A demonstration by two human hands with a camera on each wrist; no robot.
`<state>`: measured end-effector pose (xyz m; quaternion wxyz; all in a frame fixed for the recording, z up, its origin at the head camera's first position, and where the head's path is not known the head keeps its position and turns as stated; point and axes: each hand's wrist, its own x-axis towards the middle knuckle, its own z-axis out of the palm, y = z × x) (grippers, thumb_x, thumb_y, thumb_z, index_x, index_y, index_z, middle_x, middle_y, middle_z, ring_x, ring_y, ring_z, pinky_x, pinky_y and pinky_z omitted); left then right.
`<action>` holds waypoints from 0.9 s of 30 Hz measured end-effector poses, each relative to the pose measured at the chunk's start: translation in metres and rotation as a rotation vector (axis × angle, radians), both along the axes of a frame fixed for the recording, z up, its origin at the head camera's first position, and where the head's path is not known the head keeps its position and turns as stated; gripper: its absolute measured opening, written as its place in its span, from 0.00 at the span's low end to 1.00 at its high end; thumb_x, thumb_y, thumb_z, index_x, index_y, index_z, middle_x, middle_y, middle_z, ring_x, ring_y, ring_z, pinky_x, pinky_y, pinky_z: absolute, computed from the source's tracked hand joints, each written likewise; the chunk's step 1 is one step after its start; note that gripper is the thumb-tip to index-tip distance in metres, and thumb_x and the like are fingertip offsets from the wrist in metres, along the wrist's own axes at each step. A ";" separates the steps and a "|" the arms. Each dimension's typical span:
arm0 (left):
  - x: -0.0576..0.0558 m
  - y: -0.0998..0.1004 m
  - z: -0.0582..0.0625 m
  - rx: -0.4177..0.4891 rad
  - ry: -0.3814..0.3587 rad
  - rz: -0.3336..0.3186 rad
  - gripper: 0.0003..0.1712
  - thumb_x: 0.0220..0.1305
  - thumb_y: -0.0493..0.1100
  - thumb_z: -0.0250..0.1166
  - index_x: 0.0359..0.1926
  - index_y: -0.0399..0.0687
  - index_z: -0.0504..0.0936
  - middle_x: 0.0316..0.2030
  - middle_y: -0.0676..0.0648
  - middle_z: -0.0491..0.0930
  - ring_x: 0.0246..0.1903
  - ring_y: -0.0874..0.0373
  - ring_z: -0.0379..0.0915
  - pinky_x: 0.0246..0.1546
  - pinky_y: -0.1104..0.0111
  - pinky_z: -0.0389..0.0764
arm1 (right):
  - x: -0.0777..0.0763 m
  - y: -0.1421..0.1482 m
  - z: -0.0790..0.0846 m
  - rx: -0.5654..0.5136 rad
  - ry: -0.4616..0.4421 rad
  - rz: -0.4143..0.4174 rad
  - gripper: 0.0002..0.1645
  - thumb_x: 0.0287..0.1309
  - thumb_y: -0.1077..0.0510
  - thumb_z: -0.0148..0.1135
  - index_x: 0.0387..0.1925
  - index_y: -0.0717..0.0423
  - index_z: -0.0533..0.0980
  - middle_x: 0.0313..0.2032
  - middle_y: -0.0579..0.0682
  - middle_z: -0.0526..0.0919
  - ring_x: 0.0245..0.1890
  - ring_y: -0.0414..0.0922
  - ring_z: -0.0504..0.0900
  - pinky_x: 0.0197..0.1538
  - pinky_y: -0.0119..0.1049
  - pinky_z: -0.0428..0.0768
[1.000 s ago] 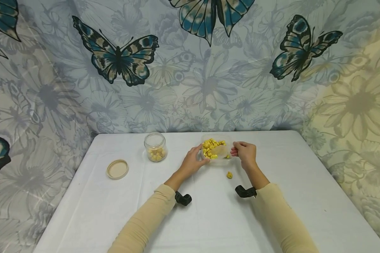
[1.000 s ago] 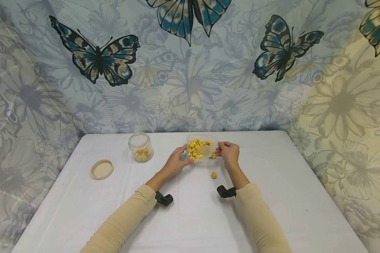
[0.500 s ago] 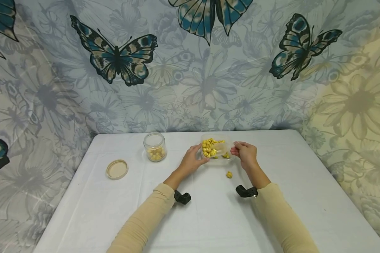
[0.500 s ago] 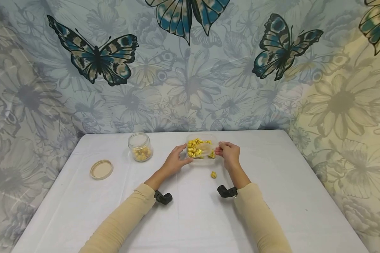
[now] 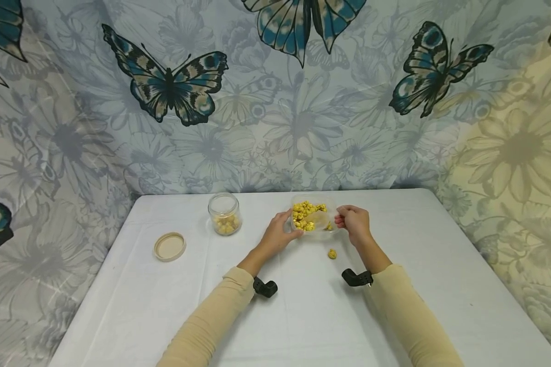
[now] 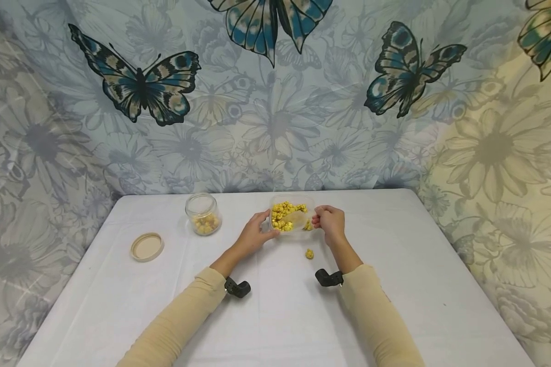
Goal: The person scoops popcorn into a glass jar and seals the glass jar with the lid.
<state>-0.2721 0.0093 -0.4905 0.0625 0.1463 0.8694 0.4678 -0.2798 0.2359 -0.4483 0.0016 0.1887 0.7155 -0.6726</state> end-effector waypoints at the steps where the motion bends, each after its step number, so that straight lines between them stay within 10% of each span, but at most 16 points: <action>1: 0.000 0.000 -0.001 -0.002 -0.003 0.001 0.45 0.63 0.55 0.66 0.75 0.47 0.57 0.69 0.40 0.63 0.70 0.44 0.58 0.70 0.51 0.63 | 0.000 0.000 -0.001 0.012 -0.003 0.001 0.21 0.72 0.61 0.48 0.57 0.74 0.69 0.20 0.42 0.76 0.20 0.34 0.75 0.26 0.24 0.78; 27: 0.001 0.001 -0.002 0.005 0.002 -0.020 0.45 0.65 0.53 0.65 0.76 0.48 0.55 0.71 0.39 0.61 0.71 0.43 0.57 0.70 0.50 0.62 | -0.001 -0.001 -0.008 0.040 0.025 -0.041 0.19 0.71 0.61 0.51 0.54 0.72 0.72 0.19 0.40 0.77 0.19 0.32 0.75 0.25 0.23 0.78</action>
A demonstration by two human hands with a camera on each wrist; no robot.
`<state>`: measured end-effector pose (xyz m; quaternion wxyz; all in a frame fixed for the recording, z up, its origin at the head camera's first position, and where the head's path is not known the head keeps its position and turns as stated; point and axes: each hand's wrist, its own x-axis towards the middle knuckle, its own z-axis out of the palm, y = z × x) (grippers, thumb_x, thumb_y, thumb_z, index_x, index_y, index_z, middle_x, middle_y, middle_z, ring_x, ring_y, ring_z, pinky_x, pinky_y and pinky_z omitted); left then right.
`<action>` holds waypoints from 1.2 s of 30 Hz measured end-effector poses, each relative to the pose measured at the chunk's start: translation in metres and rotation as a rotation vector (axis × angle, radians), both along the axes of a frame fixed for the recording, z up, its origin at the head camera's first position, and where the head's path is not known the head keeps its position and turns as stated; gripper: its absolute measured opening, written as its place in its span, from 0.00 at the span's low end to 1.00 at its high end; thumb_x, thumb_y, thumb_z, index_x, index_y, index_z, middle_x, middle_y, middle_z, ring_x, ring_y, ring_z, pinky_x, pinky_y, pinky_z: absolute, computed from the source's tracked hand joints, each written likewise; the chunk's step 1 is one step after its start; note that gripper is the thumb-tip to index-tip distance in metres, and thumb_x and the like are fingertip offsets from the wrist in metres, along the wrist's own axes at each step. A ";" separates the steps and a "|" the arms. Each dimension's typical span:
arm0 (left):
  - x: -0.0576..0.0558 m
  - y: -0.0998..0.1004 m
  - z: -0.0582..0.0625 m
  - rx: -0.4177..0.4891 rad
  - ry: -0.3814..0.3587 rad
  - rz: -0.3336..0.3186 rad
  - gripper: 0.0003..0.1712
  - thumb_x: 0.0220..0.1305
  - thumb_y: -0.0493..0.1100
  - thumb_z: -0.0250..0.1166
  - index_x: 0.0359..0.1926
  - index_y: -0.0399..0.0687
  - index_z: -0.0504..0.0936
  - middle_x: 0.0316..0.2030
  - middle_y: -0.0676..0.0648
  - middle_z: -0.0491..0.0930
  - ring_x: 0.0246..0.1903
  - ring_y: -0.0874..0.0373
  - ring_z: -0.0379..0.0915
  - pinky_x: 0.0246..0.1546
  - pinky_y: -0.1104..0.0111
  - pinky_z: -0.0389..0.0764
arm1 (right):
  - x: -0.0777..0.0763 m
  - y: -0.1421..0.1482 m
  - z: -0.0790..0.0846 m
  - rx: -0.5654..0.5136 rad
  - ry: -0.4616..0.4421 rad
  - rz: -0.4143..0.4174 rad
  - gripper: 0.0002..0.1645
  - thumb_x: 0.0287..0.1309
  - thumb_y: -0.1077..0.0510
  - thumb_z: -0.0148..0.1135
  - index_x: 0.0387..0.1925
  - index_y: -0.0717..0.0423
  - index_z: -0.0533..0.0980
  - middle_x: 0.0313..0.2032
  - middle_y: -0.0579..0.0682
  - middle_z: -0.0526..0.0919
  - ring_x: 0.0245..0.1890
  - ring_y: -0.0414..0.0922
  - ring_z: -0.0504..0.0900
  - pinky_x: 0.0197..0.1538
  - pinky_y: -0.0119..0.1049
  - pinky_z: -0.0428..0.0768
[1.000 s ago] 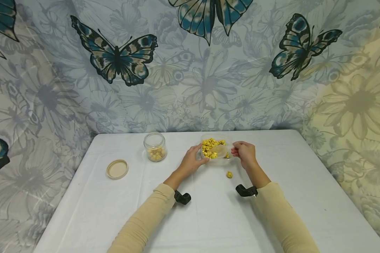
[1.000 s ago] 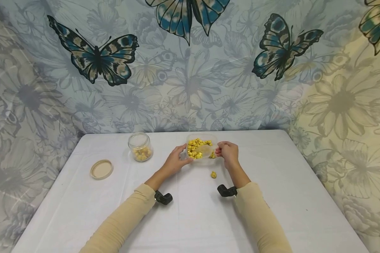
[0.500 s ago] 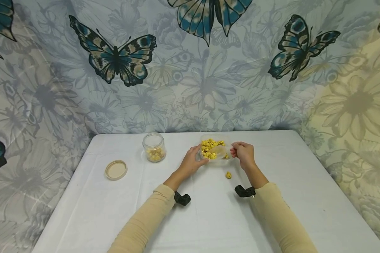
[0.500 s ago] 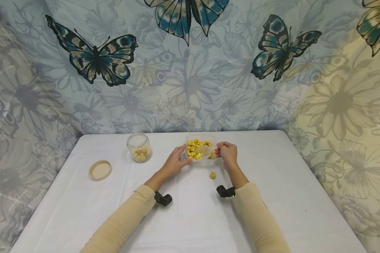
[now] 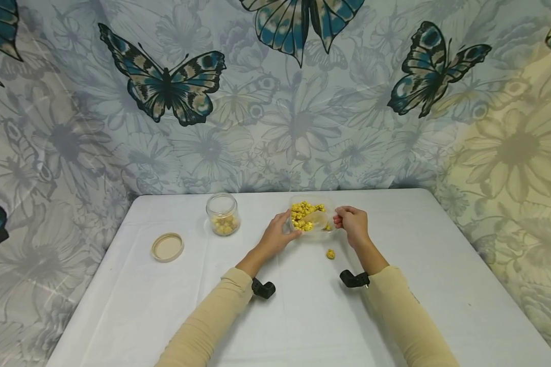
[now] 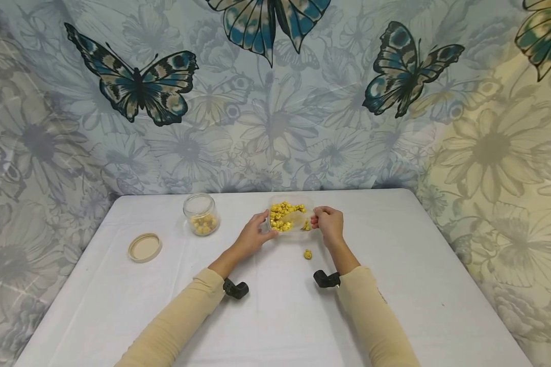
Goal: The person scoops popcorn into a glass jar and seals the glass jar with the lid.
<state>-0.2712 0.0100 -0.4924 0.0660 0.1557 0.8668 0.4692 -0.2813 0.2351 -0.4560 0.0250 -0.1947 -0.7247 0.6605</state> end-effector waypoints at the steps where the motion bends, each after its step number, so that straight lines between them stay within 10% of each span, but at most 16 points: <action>1: 0.000 0.000 0.000 0.003 0.000 -0.001 0.45 0.65 0.53 0.65 0.76 0.48 0.55 0.71 0.39 0.61 0.71 0.43 0.57 0.70 0.50 0.62 | 0.000 0.000 0.000 0.002 -0.001 0.000 0.19 0.71 0.60 0.51 0.54 0.71 0.72 0.19 0.40 0.77 0.19 0.32 0.75 0.25 0.23 0.78; 36: -0.001 0.000 -0.004 0.029 0.025 -0.004 0.45 0.64 0.52 0.66 0.74 0.42 0.56 0.69 0.37 0.63 0.69 0.42 0.59 0.70 0.50 0.64 | 0.000 0.002 0.002 -0.130 -0.030 0.014 0.22 0.71 0.60 0.50 0.59 0.73 0.69 0.19 0.41 0.78 0.19 0.34 0.74 0.24 0.24 0.77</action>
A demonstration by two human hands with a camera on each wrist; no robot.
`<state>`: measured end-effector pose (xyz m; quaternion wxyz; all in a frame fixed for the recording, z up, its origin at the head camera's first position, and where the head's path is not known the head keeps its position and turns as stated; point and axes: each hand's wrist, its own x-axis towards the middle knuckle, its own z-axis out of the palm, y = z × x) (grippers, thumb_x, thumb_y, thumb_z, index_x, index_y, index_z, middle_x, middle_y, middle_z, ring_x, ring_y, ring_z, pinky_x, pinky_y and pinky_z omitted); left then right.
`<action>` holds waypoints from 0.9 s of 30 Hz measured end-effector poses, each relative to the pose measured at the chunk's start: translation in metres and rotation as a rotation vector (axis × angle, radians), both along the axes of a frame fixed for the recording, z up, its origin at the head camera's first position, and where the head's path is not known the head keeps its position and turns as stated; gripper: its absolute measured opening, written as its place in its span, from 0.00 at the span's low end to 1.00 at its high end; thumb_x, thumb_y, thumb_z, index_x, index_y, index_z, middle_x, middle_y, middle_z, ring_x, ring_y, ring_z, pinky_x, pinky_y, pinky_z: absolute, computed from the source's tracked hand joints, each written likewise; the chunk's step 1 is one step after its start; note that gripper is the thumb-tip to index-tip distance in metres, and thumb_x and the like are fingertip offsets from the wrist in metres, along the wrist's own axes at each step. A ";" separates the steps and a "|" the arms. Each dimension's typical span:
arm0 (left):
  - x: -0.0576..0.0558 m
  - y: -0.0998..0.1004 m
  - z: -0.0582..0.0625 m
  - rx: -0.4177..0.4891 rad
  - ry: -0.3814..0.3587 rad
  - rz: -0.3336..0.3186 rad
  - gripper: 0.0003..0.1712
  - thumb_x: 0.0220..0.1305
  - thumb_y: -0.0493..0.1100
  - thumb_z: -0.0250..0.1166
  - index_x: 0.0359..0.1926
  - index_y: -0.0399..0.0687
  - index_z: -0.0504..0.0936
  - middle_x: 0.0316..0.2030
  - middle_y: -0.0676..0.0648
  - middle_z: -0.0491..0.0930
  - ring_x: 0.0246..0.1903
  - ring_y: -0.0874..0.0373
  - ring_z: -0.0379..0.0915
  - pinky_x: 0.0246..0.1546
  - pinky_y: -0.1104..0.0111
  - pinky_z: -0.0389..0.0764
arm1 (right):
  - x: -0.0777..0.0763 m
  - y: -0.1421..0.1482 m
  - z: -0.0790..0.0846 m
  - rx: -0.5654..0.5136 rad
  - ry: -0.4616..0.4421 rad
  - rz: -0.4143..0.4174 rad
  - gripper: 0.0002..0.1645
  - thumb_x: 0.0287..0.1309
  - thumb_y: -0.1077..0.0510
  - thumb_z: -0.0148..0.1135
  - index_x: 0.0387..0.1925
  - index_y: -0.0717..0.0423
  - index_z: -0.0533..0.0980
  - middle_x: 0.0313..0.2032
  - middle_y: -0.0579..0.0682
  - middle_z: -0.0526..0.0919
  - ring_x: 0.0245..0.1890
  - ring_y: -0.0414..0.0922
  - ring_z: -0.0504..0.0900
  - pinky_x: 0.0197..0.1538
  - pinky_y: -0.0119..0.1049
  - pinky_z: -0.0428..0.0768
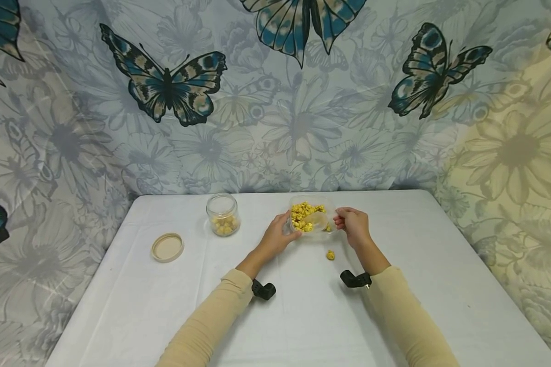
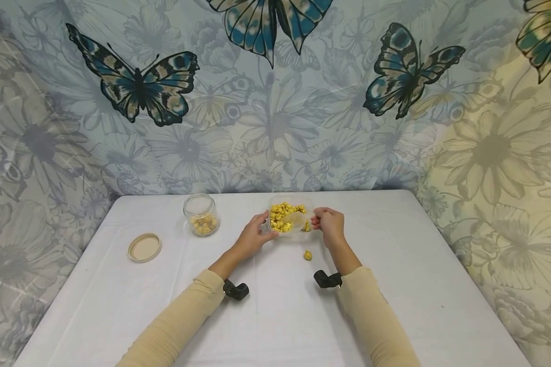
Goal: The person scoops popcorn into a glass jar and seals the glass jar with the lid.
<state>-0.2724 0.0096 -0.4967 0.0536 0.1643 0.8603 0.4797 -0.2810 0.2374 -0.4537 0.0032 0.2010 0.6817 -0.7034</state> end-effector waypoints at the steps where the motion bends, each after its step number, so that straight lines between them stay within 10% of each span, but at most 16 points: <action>1: 0.000 0.000 0.000 -0.003 0.002 0.002 0.45 0.64 0.52 0.66 0.74 0.42 0.56 0.69 0.37 0.63 0.70 0.42 0.59 0.70 0.51 0.64 | 0.000 0.001 0.001 -0.024 -0.005 0.004 0.22 0.71 0.61 0.50 0.59 0.73 0.69 0.19 0.42 0.78 0.19 0.34 0.74 0.24 0.24 0.76; 18: 0.004 0.003 0.004 -0.034 0.029 0.025 0.44 0.64 0.52 0.66 0.74 0.42 0.57 0.68 0.38 0.64 0.69 0.43 0.61 0.69 0.52 0.65 | -0.002 0.016 0.016 -0.226 -0.080 0.072 0.17 0.69 0.65 0.51 0.55 0.70 0.71 0.18 0.45 0.82 0.19 0.34 0.80 0.25 0.22 0.78; 27: 0.007 0.005 0.004 -0.026 0.015 0.038 0.44 0.63 0.52 0.66 0.74 0.43 0.58 0.68 0.38 0.65 0.68 0.42 0.61 0.69 0.50 0.64 | -0.002 0.022 0.015 -0.316 -0.159 -0.002 0.05 0.67 0.64 0.54 0.35 0.59 0.76 0.18 0.46 0.82 0.19 0.36 0.79 0.25 0.23 0.79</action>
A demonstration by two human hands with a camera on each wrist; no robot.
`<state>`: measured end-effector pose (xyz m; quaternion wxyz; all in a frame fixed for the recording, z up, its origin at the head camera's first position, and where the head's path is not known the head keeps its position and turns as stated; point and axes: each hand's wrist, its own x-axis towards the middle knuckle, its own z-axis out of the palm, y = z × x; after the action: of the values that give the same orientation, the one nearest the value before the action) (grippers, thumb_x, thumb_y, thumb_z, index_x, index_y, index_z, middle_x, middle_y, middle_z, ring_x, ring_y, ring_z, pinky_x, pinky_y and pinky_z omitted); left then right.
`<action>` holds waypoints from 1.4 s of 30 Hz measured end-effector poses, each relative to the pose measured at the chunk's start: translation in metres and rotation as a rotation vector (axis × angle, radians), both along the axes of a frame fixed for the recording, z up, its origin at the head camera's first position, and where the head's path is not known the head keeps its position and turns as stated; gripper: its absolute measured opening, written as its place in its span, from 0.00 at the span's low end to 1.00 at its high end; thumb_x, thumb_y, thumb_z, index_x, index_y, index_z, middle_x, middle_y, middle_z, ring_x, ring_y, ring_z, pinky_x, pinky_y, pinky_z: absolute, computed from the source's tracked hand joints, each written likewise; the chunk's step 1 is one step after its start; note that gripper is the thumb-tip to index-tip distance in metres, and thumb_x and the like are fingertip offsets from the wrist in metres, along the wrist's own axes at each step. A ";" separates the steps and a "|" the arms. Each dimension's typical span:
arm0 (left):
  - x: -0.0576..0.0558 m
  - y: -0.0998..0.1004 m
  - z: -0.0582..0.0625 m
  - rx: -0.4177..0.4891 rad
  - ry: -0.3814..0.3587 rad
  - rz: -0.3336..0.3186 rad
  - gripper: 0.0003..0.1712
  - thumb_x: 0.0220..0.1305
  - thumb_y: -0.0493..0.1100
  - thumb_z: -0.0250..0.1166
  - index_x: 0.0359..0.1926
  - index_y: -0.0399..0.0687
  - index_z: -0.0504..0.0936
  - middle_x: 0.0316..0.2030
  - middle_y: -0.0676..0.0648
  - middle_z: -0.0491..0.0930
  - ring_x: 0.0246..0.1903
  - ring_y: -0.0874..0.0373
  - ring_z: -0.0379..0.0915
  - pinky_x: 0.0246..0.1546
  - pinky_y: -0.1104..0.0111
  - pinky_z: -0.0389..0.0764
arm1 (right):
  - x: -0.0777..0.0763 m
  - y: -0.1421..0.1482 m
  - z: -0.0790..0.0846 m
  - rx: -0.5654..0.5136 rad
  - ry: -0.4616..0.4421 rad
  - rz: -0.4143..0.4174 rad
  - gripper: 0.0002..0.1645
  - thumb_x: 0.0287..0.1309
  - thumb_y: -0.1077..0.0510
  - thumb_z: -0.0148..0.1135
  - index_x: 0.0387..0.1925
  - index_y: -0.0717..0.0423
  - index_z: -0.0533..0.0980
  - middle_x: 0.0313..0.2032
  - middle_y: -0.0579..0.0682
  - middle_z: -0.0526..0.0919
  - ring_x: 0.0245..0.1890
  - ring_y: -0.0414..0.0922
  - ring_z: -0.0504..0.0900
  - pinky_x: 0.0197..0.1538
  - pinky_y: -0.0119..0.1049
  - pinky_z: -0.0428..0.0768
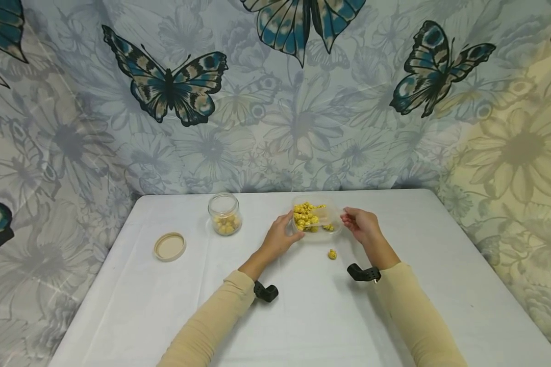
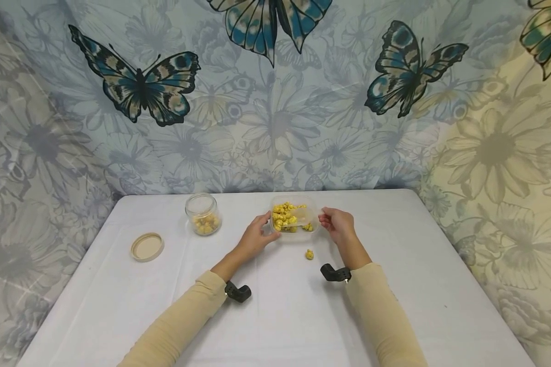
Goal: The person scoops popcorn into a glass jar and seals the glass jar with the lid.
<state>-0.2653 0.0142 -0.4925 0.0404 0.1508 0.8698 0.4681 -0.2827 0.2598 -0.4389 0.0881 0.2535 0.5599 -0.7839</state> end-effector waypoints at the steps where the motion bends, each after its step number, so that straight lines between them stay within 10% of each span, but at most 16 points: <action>1: 0.000 0.000 0.000 -0.001 -0.003 0.003 0.44 0.63 0.52 0.66 0.74 0.43 0.58 0.68 0.38 0.65 0.68 0.42 0.61 0.69 0.51 0.64 | 0.000 0.001 -0.001 -0.017 -0.003 -0.006 0.07 0.67 0.64 0.54 0.33 0.58 0.76 0.18 0.46 0.82 0.19 0.36 0.79 0.25 0.23 0.79; 42: 0.001 -0.002 -0.001 -0.025 0.009 0.011 0.43 0.63 0.54 0.66 0.73 0.45 0.60 0.69 0.39 0.62 0.69 0.42 0.59 0.69 0.50 0.65 | 0.006 0.015 0.005 -0.299 0.013 -0.070 0.07 0.72 0.60 0.49 0.38 0.57 0.72 0.21 0.50 0.81 0.21 0.38 0.77 0.25 0.24 0.77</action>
<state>-0.2640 0.0121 -0.4930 0.0357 0.1477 0.8764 0.4569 -0.2763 0.2752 -0.4339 0.0938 0.2520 0.4284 -0.8626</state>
